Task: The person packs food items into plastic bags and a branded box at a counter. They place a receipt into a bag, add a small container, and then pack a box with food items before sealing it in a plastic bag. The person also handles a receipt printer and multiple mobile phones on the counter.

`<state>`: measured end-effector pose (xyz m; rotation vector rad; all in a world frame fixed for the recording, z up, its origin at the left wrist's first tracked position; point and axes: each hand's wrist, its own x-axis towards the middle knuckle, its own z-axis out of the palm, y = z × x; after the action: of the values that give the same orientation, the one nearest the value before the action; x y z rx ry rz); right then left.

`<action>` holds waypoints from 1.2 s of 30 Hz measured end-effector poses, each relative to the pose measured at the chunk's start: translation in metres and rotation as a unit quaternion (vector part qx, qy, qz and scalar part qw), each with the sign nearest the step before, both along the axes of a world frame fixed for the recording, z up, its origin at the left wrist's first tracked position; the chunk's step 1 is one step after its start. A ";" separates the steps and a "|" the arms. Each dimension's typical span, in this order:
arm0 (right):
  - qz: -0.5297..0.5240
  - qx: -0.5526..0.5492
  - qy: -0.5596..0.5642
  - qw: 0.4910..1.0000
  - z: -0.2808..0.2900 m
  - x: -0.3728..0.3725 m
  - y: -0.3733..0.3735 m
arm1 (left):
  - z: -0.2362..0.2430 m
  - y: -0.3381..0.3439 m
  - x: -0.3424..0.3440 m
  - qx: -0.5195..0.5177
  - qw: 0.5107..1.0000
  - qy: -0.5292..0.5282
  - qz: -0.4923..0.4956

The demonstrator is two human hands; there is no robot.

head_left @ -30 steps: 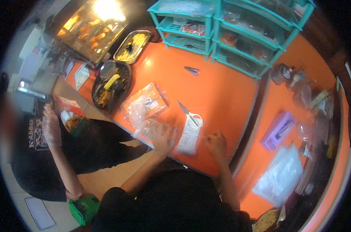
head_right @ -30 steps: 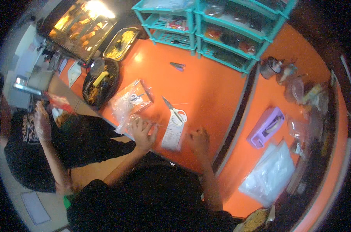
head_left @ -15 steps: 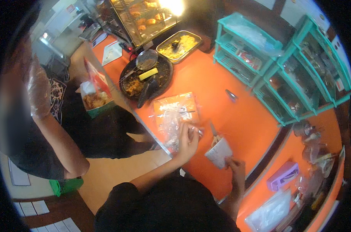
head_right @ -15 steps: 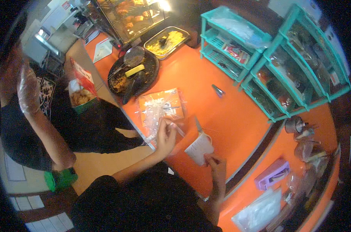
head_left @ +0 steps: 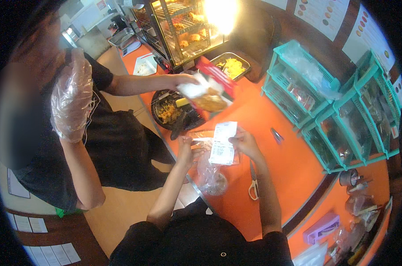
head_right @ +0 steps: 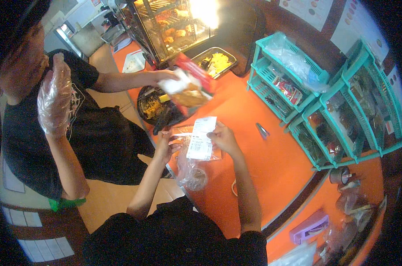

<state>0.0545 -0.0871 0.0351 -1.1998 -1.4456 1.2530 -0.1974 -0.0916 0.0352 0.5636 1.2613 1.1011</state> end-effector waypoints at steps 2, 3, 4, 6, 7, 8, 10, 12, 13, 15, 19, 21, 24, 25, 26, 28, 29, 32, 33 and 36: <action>-0.003 -0.059 -0.052 0.997 -0.037 -0.006 0.022 | -0.034 0.014 -0.008 0.063 0.973 0.220 -0.006; -0.012 -0.051 -0.097 0.994 -0.054 -0.008 0.033 | -0.049 0.016 -0.008 0.118 0.909 0.399 -0.016; -0.020 -0.044 -0.141 0.989 -0.070 -0.011 0.044 | -0.060 0.017 -0.009 0.151 0.814 0.559 -0.041; -0.051 0.017 -0.273 0.961 -0.096 -0.013 0.050 | -0.078 0.009 -0.002 0.130 0.828 0.545 0.014; -0.077 0.103 -0.288 0.949 -0.105 -0.012 0.051 | -0.084 0.004 0.000 0.105 0.830 0.547 -0.004; -0.107 0.173 -0.310 0.929 -0.113 -0.008 0.050 | -0.090 0.001 0.000 0.090 0.826 0.556 -0.008; -0.134 0.126 -0.305 0.935 -0.123 0.006 0.044 | -0.100 0.000 -0.003 0.090 0.825 0.557 -0.023; -0.130 -0.079 -0.228 0.962 -0.132 0.023 0.031 | -0.112 0.004 -0.012 0.117 0.813 0.570 0.026; -0.133 -0.136 -0.208 0.959 -0.138 0.027 0.026 | -0.117 0.009 -0.020 0.089 0.856 0.509 0.009; -0.155 -0.182 -0.147 0.960 -0.149 0.030 0.015 | -0.126 0.020 -0.037 0.052 0.923 0.381 -0.017; -0.296 0.074 -0.117 0.945 -0.146 0.018 -0.009 | -0.126 0.020 -0.057 -0.021 0.993 0.102 -0.056; -0.374 0.161 -0.248 0.879 -0.125 0.005 -0.028 | -0.119 0.015 -0.057 -0.023 0.994 0.088 -0.065; -0.073 -0.098 -0.117 0.986 -0.081 -0.032 -0.072 | -0.108 0.011 -0.055 -0.033 0.995 0.041 -0.081; 0.030 -0.141 -0.085 0.986 -0.068 -0.052 -0.076 | -0.106 0.011 -0.055 -0.038 0.995 0.021 -0.085; 0.044 -0.180 -0.049 0.981 -0.056 -0.071 -0.080 | -0.105 0.011 -0.056 -0.054 0.994 0.015 -0.092; 0.025 -0.270 0.041 0.962 -0.036 -0.105 -0.087 | -0.106 0.013 -0.063 -0.087 0.991 0.013 -0.101; -0.015 -0.243 0.116 0.963 -0.026 -0.119 -0.090 | -0.108 0.015 -0.067 -0.078 0.991 -0.008 -0.110; -0.095 -0.263 0.223 0.934 0.004 -0.129 -0.099 | -0.115 0.022 -0.079 -0.069 0.988 -0.035 -0.131; -0.110 -0.277 0.247 0.922 0.014 -0.127 -0.103 | -0.117 0.024 -0.082 -0.065 0.988 -0.037 -0.139; -0.150 -0.175 0.156 0.960 0.049 -0.118 -0.115 | -0.123 0.031 -0.085 -0.051 0.993 0.039 -0.098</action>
<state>-0.0638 -0.2025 0.0836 -1.3223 -0.7987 1.4413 -0.2821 -0.0605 -0.0879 0.6448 1.2928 0.8536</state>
